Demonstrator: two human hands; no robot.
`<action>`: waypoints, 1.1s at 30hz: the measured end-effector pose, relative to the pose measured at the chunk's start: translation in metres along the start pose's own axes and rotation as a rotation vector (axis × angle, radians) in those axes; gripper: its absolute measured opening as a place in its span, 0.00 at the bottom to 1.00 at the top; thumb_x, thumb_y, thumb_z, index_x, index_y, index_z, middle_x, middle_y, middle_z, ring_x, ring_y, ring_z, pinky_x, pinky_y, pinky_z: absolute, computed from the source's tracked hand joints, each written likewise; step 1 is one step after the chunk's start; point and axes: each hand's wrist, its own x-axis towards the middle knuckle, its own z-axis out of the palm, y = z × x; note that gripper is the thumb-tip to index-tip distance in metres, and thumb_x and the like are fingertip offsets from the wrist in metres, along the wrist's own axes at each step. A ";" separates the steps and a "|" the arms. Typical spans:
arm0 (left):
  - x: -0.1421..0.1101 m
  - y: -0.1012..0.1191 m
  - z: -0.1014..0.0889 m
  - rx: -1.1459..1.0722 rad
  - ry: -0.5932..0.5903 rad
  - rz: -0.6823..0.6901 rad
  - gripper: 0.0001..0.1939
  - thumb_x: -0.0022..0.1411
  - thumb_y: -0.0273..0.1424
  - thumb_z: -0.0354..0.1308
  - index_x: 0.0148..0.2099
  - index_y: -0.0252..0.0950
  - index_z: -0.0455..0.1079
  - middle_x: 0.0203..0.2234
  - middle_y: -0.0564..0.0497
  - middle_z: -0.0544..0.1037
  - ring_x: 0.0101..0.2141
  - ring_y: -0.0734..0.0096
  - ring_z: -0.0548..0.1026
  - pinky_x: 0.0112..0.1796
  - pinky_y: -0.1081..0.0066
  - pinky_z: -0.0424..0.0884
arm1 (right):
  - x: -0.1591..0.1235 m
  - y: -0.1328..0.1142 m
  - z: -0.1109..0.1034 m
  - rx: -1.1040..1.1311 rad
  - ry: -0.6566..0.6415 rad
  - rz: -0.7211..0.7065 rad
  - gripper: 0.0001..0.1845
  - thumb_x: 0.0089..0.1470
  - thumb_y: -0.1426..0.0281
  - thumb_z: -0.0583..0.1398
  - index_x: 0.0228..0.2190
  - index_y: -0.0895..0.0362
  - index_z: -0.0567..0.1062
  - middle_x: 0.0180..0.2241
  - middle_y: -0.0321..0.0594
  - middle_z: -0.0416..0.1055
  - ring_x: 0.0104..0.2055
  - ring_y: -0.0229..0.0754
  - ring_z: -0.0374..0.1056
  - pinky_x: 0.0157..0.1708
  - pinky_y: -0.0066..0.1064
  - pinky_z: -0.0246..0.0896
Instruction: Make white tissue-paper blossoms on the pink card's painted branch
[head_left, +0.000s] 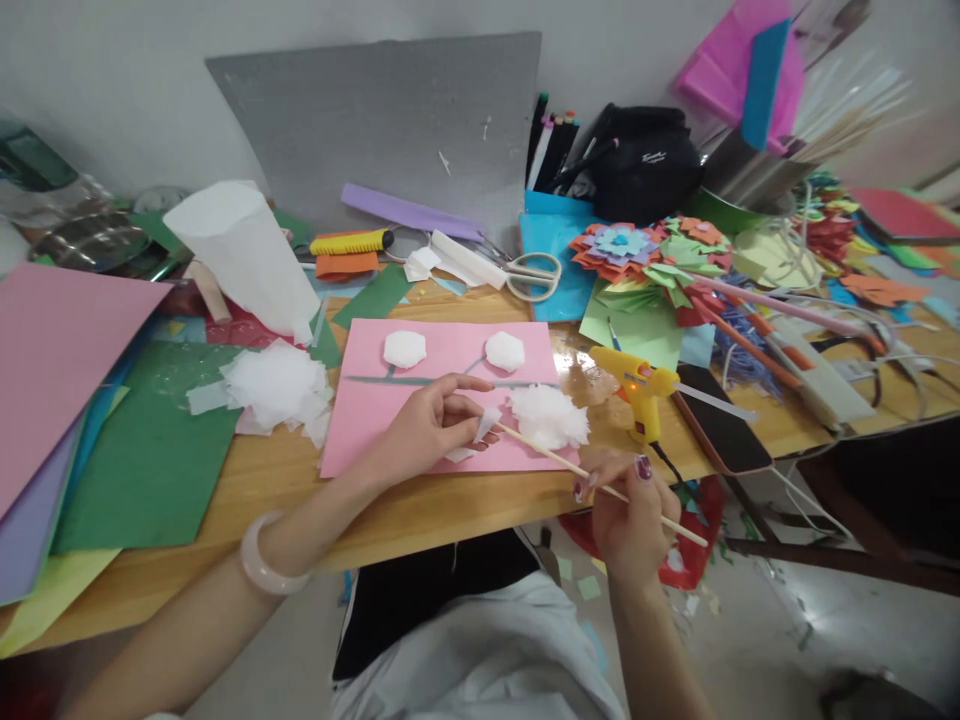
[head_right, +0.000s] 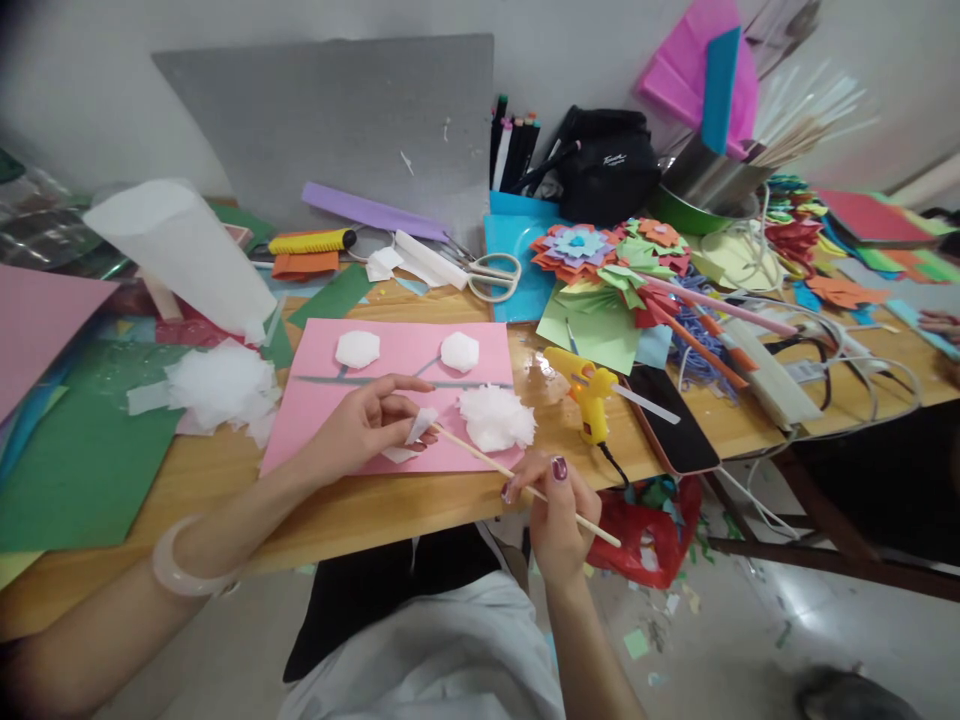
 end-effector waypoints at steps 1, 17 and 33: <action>0.000 0.000 0.000 -0.001 -0.007 -0.002 0.23 0.52 0.28 0.66 0.50 0.35 0.67 0.31 0.52 0.82 0.33 0.66 0.83 0.40 0.66 0.78 | 0.000 0.000 0.000 0.000 0.008 0.003 0.23 0.65 0.63 0.54 0.21 0.55 0.77 0.17 0.35 0.70 0.21 0.37 0.66 0.24 0.31 0.60; 0.001 0.001 -0.004 0.059 0.010 0.093 0.17 0.53 0.29 0.68 0.46 0.35 0.75 0.34 0.50 0.80 0.33 0.73 0.77 0.32 0.75 0.74 | -0.003 -0.002 0.001 -0.036 -0.047 0.004 0.24 0.66 0.65 0.52 0.22 0.55 0.77 0.18 0.37 0.71 0.23 0.38 0.67 0.26 0.32 0.58; 0.000 0.002 -0.002 0.205 0.066 0.042 0.16 0.55 0.34 0.66 0.46 0.35 0.77 0.38 0.48 0.82 0.32 0.74 0.78 0.31 0.74 0.80 | -0.004 -0.001 0.001 0.004 -0.074 0.001 0.24 0.66 0.64 0.52 0.21 0.55 0.77 0.18 0.36 0.70 0.24 0.37 0.67 0.26 0.32 0.59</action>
